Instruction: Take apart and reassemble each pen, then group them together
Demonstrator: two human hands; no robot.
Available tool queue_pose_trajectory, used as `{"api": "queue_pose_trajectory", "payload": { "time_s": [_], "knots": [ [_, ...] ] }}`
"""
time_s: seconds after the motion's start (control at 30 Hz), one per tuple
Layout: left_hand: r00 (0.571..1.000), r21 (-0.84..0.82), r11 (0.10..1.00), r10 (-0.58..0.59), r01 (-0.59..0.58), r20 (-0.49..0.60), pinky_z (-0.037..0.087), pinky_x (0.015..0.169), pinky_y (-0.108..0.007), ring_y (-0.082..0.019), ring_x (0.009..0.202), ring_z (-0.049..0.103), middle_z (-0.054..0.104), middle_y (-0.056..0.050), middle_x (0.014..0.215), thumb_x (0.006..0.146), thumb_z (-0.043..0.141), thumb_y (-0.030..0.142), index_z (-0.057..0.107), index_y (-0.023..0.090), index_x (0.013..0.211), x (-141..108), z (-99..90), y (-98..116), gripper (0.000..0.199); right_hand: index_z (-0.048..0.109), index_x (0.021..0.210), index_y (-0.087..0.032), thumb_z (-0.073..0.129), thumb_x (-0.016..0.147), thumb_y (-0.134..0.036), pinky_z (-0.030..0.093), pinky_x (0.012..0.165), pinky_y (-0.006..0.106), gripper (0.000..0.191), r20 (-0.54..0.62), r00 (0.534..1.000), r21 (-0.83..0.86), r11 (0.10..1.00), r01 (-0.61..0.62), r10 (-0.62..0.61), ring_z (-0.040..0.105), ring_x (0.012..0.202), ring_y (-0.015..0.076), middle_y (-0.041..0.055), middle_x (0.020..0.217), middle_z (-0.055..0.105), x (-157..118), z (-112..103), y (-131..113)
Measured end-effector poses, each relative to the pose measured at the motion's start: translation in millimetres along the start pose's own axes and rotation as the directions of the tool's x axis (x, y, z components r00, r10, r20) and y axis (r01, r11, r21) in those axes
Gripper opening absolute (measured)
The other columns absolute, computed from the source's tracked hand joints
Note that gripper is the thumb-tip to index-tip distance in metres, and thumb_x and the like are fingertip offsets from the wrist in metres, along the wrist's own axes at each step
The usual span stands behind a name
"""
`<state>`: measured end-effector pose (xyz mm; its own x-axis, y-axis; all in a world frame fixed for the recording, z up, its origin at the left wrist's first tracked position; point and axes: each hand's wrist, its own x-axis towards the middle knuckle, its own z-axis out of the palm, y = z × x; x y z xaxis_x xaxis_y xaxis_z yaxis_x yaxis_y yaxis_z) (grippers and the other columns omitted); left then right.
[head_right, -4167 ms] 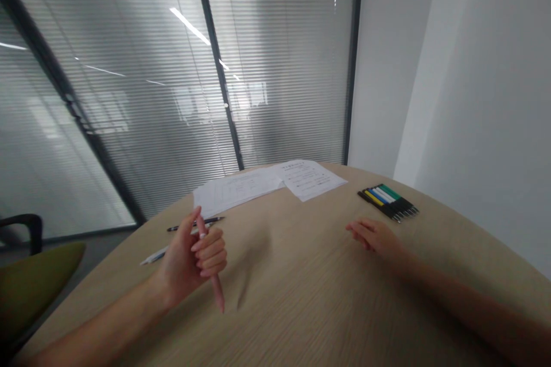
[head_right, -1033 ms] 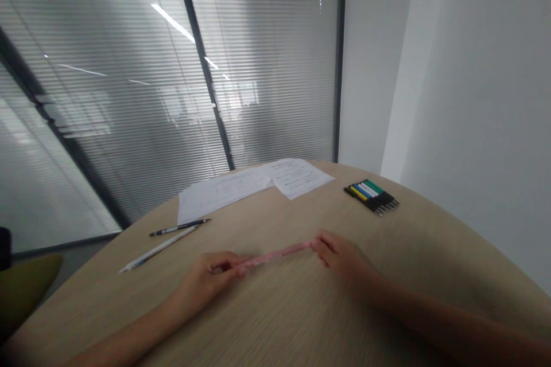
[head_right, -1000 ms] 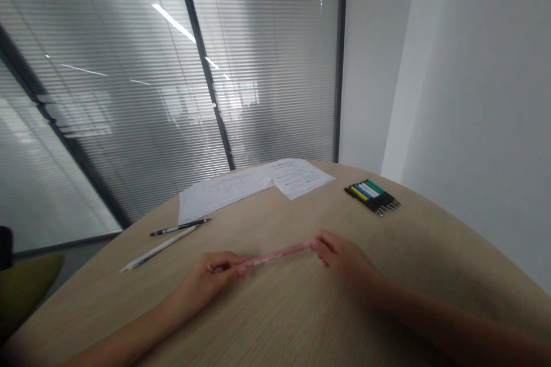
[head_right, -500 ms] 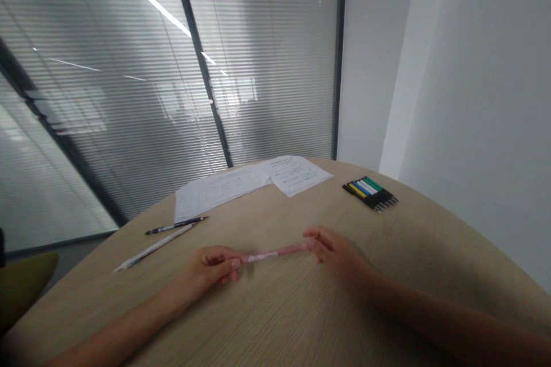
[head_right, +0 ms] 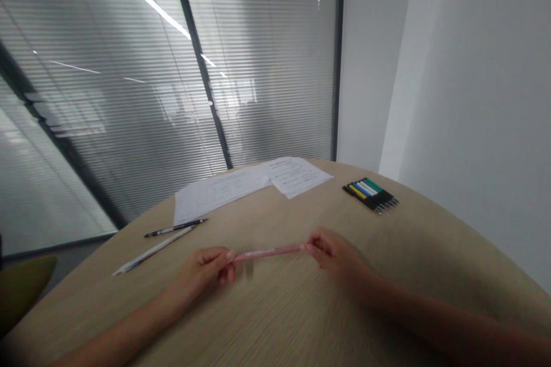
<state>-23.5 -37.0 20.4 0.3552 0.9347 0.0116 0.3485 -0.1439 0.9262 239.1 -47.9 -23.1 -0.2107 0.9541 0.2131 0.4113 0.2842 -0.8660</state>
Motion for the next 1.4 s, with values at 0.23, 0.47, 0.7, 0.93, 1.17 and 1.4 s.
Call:
{"api": "queue_pose_trajectory", "payload": {
  "time_s": [0.23,0.47,0.7,0.93,1.17,1.4],
  "knots": [
    [1.0,0.006,1.0,-0.003,0.004,-0.019,0.031,0.048,-0.02,-0.01,0.045,0.042,0.052,0.002,0.045,0.071,0.051,0.041,0.059,0.016,0.047,4,-2.8,-1,0.035,0.049,0.08,-0.019,0.035,0.082,-0.041,0.034,0.046,0.022,0.026,-0.042,0.998,-0.026,0.999,-0.037,0.036,0.043,0.05,0.0095,-0.002,0.059,0.047,2,1,5],
    [1.0,0.037,0.999,0.0,0.0,-0.014,0.03,0.049,-0.02,-0.01,0.047,0.041,0.051,0.002,0.045,0.071,0.051,0.04,0.06,0.016,0.048,2,-1.6,2,0.034,0.048,0.061,-0.018,0.034,0.084,-0.032,0.033,0.048,0.021,0.03,-0.005,0.998,-0.142,0.988,-0.063,0.063,0.044,0.049,0.0099,-0.0027,0.052,0.046,4,-2,13],
    [1.0,0.044,0.999,-0.009,0.01,-0.019,0.03,0.049,-0.02,-0.01,0.047,0.041,0.052,0.003,0.047,0.071,0.052,0.039,0.06,0.016,0.051,5,-4.0,-3,0.032,0.047,0.058,-0.018,0.037,0.082,-0.03,0.032,0.048,0.021,0.029,0.007,1.0,-0.137,0.99,-0.022,0.023,0.044,0.05,0.0097,-0.0023,0.053,0.046,4,-3,5],
    [0.999,0.028,1.0,0.006,-0.004,-0.042,0.03,0.048,-0.02,-0.01,0.046,0.041,0.05,0.003,0.045,0.071,0.05,0.041,0.058,0.016,0.049,4,-3.1,0,0.034,0.051,0.082,-0.019,0.05,0.074,-0.033,0.034,0.046,0.02,0.016,0.038,0.999,0.065,0.997,-0.034,0.032,0.042,0.049,0.009,-0.0042,0.056,0.044,5,2,9],
    [1.0,0.052,0.999,-0.011,0.012,-0.012,0.031,0.048,-0.02,-0.01,0.047,0.041,0.05,0.003,0.046,0.071,0.048,0.044,0.058,0.016,0.05,5,-1.8,-4,0.037,0.05,0.069,-0.018,0.038,0.081,-0.034,0.035,0.049,0.022,0.024,0.004,0.999,-0.051,0.998,-0.04,0.04,0.043,0.05,0.0094,-0.0018,0.058,0.047,5,0,7],
    [0.999,0.039,0.999,0.008,-0.007,-0.038,0.031,0.047,-0.02,-0.01,0.046,0.041,0.051,0.003,0.045,0.07,0.049,0.042,0.057,0.016,0.048,5,-2.2,-4,0.034,0.048,0.061,-0.018,0.041,0.08,-0.032,0.032,0.049,0.022,0.025,0.016,0.999,-0.119,0.992,-0.03,0.032,0.043,0.051,0.0103,-0.0021,0.053,0.047,4,-2,10]
  ]
}}
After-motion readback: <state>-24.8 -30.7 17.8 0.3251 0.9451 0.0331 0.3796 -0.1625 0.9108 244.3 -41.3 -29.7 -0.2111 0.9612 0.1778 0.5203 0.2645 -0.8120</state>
